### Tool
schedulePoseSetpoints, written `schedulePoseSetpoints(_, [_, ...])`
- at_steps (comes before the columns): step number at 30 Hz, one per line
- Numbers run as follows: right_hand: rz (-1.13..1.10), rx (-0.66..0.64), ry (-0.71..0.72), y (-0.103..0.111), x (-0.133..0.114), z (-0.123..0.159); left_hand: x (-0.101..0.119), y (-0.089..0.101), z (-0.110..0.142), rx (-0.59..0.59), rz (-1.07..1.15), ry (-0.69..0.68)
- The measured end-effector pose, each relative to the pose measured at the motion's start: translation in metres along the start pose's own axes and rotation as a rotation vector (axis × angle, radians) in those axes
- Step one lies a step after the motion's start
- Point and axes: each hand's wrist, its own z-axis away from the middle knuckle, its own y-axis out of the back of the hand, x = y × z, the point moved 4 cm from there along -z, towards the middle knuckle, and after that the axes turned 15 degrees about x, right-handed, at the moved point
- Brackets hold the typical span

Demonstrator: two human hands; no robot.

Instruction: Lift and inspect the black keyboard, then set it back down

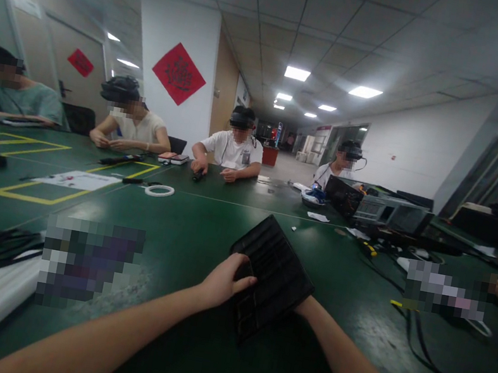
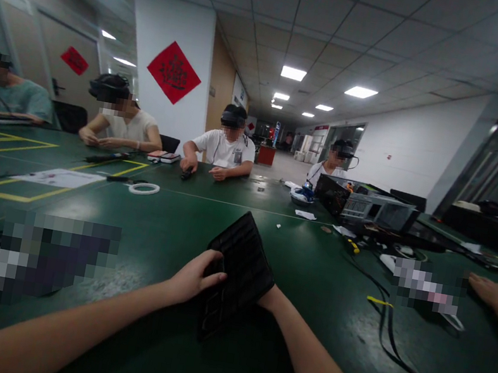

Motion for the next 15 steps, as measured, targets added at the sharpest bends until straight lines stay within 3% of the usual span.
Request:
schedulePoseSetpoints(4, [-0.031, -0.079, -0.010, -0.003, 0.001, 0.003, 0.006, 0.006, -0.008, 0.002, 0.121, 0.136])
schedulePoseSetpoints(10, [0.082, -0.104, 0.014, 0.003, -0.008, 0.006, -0.025, 0.030, -0.019, 0.415, 0.661, 0.886])
schedulePoseSetpoints(12, [0.114, -0.113, 0.050, 0.004, -0.015, 0.007, -0.032, 0.034, -0.020, 0.459, 0.725, 0.980])
schedulePoseSetpoints(15, [0.105, -0.096, 0.038, 0.004, -0.021, 0.008, -0.031, 0.034, -0.020, 0.403, 0.740, 0.987])
